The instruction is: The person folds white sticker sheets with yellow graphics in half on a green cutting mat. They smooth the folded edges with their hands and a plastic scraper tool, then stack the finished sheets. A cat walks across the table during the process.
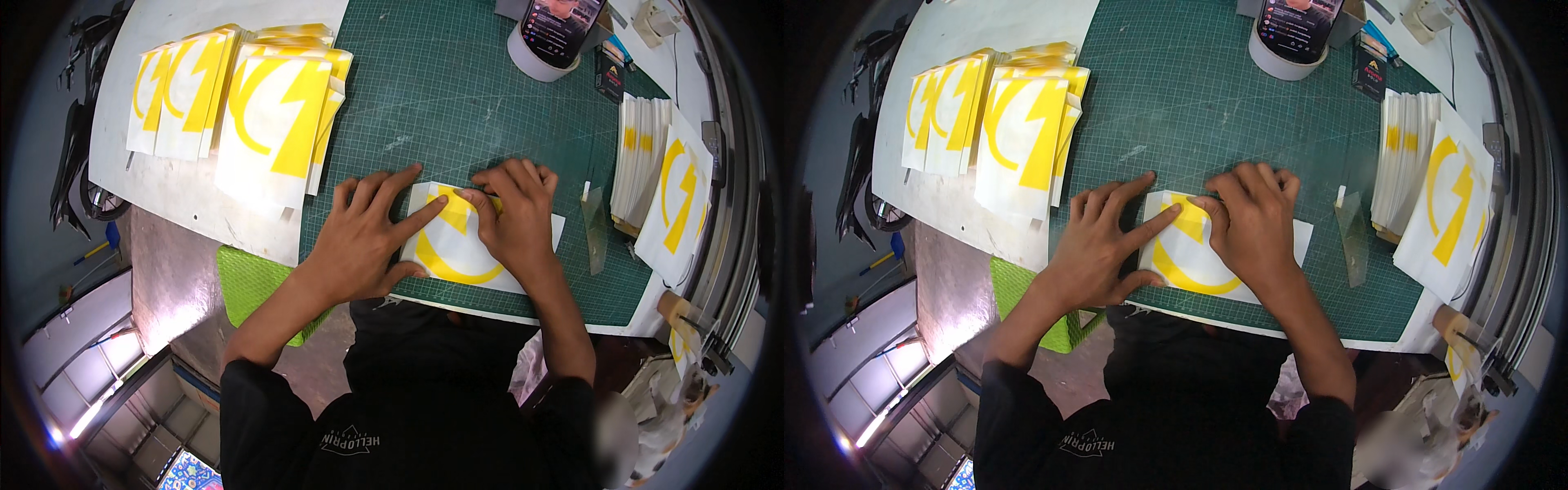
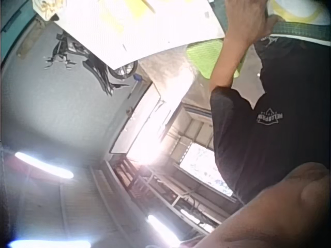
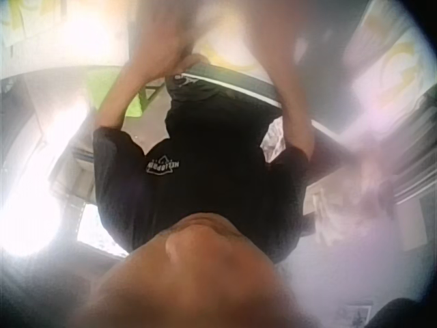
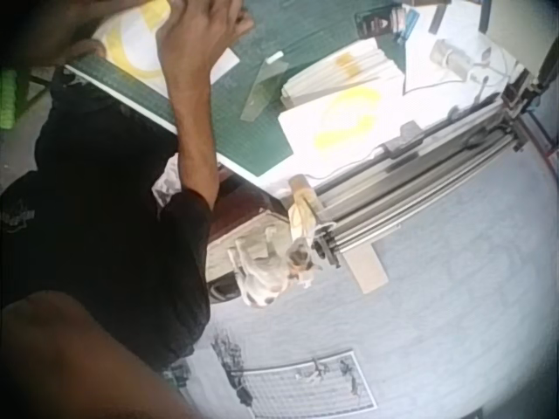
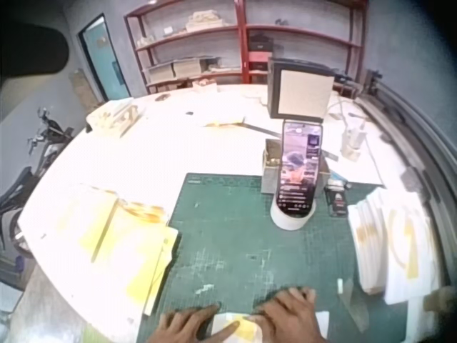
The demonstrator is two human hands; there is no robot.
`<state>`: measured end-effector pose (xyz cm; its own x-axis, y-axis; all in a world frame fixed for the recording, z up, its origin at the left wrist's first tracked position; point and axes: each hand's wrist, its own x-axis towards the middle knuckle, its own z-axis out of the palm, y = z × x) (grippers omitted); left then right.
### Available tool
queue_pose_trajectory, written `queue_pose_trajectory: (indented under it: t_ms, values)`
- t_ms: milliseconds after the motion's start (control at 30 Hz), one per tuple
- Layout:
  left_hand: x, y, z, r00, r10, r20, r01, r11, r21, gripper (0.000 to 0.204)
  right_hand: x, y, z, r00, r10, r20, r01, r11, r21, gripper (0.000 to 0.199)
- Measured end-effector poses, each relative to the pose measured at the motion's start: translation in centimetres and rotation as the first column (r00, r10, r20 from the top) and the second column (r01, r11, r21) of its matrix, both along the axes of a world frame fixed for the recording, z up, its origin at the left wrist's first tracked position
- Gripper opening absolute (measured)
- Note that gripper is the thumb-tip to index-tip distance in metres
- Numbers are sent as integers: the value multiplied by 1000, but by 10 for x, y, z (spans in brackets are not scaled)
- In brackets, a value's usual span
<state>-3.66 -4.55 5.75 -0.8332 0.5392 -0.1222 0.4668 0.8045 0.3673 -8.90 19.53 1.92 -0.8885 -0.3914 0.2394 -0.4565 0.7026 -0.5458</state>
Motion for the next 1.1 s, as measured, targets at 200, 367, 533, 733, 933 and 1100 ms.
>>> queue_pose_trajectory:
  t_ms: [200,367,533,733,933,1100]
  values:
    - [0,-1,0,994,-104,-42,101,993,-68,82,1,-2,2,1000,-21,12,21,1000,-5,15]
    - [8,-2,-7,996,-90,-24,89,995,-55,77,2,-2,2,999,-23,27,24,1000,-6,13]
    - [9,-2,-9,1000,-27,-3,27,1000,-13,74,-4,-6,21,988,134,79,-137,990,27,10]
    - [10,-2,-12,1000,-24,-14,23,1000,-14,70,-19,-8,29,922,238,305,-245,969,-16,13]
    - [10,-2,-12,1000,-14,5,14,1000,11,69,-21,-10,23,925,239,297,-237,971,-41,14]
    - [10,-2,-12,1000,-20,13,19,1000,8,70,-21,-11,21,928,221,300,-216,975,-52,13]
